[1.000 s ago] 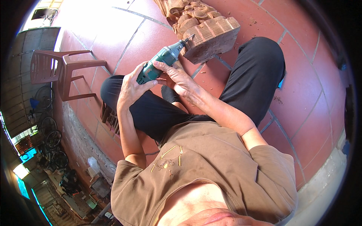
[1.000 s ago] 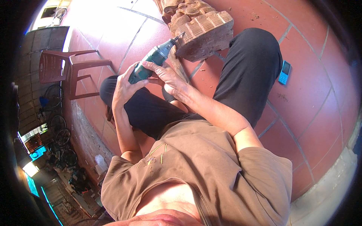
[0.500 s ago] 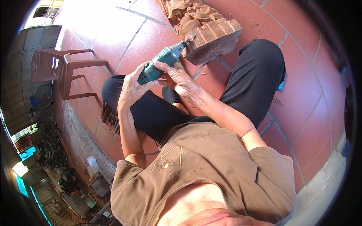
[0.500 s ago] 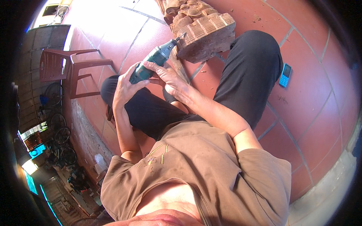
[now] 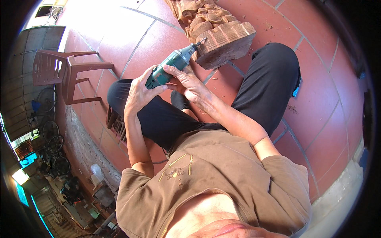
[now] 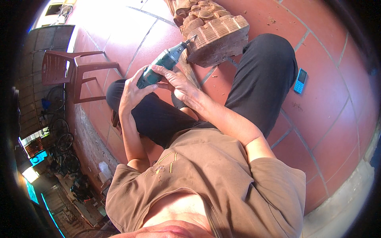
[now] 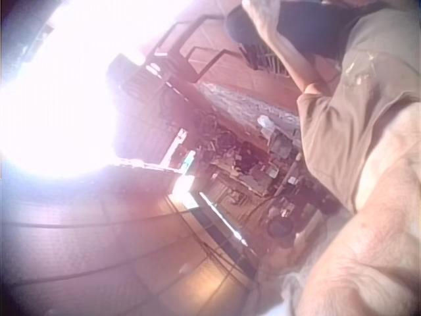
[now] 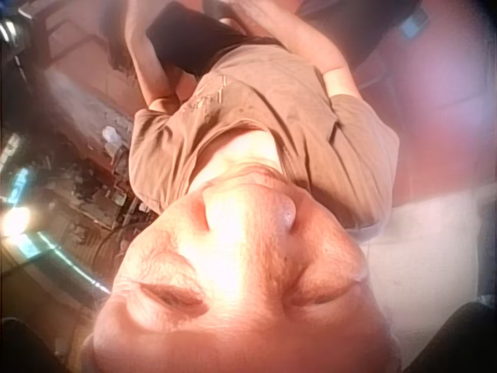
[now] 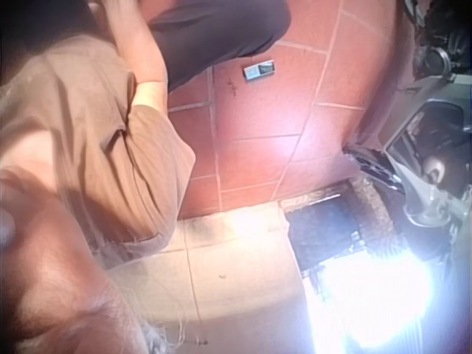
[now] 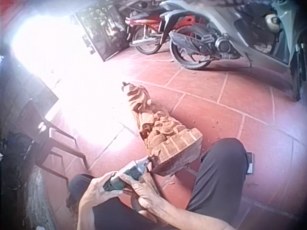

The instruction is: The person carves a wooden block using a chisel and mallet, then switches to a rotary tool to refine details. The person holds the wood steady while striking the chisel and later guides the rotary tool along the surface.

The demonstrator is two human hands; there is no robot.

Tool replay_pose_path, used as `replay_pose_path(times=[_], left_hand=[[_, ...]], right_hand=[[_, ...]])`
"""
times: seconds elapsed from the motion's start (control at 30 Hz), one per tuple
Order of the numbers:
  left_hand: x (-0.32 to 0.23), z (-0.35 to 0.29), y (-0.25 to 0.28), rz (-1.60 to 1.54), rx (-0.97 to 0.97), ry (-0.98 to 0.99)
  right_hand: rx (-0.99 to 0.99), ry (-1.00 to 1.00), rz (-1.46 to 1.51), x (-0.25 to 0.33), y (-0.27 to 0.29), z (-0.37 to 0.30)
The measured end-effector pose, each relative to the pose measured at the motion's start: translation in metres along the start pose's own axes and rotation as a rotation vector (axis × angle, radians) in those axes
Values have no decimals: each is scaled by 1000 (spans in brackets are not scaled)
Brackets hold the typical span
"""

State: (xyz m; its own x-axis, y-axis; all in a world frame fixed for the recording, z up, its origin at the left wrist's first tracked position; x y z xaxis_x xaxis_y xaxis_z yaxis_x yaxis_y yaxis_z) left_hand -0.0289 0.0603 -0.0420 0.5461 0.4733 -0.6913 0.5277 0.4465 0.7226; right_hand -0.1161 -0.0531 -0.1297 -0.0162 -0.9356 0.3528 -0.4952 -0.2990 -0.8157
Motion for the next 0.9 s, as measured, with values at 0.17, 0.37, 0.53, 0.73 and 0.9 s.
replay_pose_path(times=[0.17,0.37,0.53,0.73,0.9], left_hand=[[0,0,0,-3,5,11],[-1,1,1,15,-1,-41],[-2,1,1,0,-4,-41],[-5,2,1,12,-7,-21],[-5,2,2,30,-10,-11]], right_hand=[[-2,4,11,0,0,0],[-3,-8,7,0,0,1],[5,-14,9,1,-1,1],[20,-5,15,2,-1,2],[19,-12,1,3,-1,2]])
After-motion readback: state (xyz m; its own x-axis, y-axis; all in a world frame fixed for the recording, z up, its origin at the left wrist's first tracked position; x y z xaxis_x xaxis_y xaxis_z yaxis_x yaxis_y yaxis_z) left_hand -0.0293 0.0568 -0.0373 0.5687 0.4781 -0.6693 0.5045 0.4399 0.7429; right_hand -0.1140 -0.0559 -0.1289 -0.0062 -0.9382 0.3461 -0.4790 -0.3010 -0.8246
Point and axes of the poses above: each hand's wrist, its own z-axis towards the middle knuckle, its own y-axis out of the back of the hand, x = y × z, the point moved 3 cm from there along z, towards the middle knuckle, and after that the axes turned 9 degrees about -x, right-handed, at the moved point
